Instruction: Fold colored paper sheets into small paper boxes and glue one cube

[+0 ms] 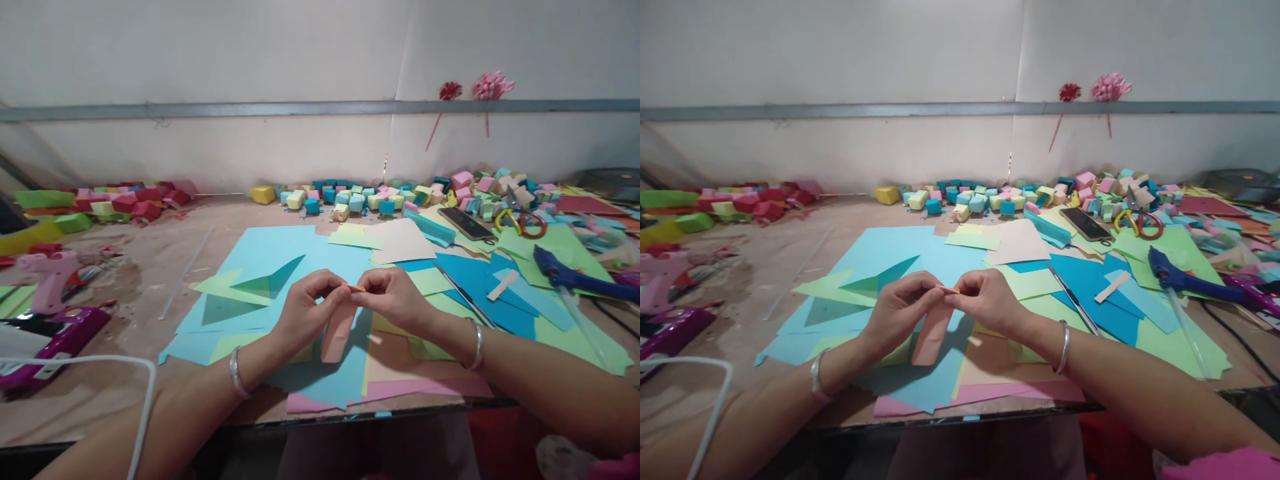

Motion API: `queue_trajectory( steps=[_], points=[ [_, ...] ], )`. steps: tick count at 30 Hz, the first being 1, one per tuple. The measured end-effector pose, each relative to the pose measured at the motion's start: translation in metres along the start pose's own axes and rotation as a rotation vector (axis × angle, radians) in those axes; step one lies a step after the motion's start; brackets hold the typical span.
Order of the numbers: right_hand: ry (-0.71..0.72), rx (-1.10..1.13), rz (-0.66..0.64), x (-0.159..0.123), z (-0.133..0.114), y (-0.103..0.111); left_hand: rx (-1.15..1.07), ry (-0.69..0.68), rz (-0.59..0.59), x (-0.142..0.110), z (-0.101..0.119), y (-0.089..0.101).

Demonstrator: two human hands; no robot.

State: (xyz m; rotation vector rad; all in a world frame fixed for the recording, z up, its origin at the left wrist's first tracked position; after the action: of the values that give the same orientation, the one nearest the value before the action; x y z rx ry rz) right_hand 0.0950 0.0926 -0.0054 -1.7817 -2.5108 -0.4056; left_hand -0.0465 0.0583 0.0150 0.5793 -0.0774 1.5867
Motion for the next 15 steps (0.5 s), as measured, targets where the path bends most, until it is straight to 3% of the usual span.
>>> queue_trajectory(
  steps=[4, 9, 15],
  points=[
    [-0.01, 0.001, -0.039, 0.001, -0.001, 0.0, -0.07, 0.07, 0.023, 0.001, -0.004, 0.002],
    [0.063, -0.064, -0.021, 0.0, -0.01, 0.005, -0.044, 0.03, 0.089, 0.003, -0.007, 0.008],
    [0.11, -0.219, 0.019, -0.003, -0.009, 0.01, -0.022, 0.017, 0.07, 0.001, -0.006, 0.004]
  ],
)
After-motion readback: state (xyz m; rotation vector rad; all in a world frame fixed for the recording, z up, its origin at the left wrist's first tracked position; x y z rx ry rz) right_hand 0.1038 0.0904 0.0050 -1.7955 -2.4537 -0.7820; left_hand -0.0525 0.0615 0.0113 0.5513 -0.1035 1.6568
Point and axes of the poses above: each hand's wrist, its own x-axis towards the middle knuckle, its own y-axis out of the back of the hand, z = x × y, the point moved 6 cm from there along x, towards the middle knuckle, and after that the axes turned 8 degrees about z, right-handed, at the moved point
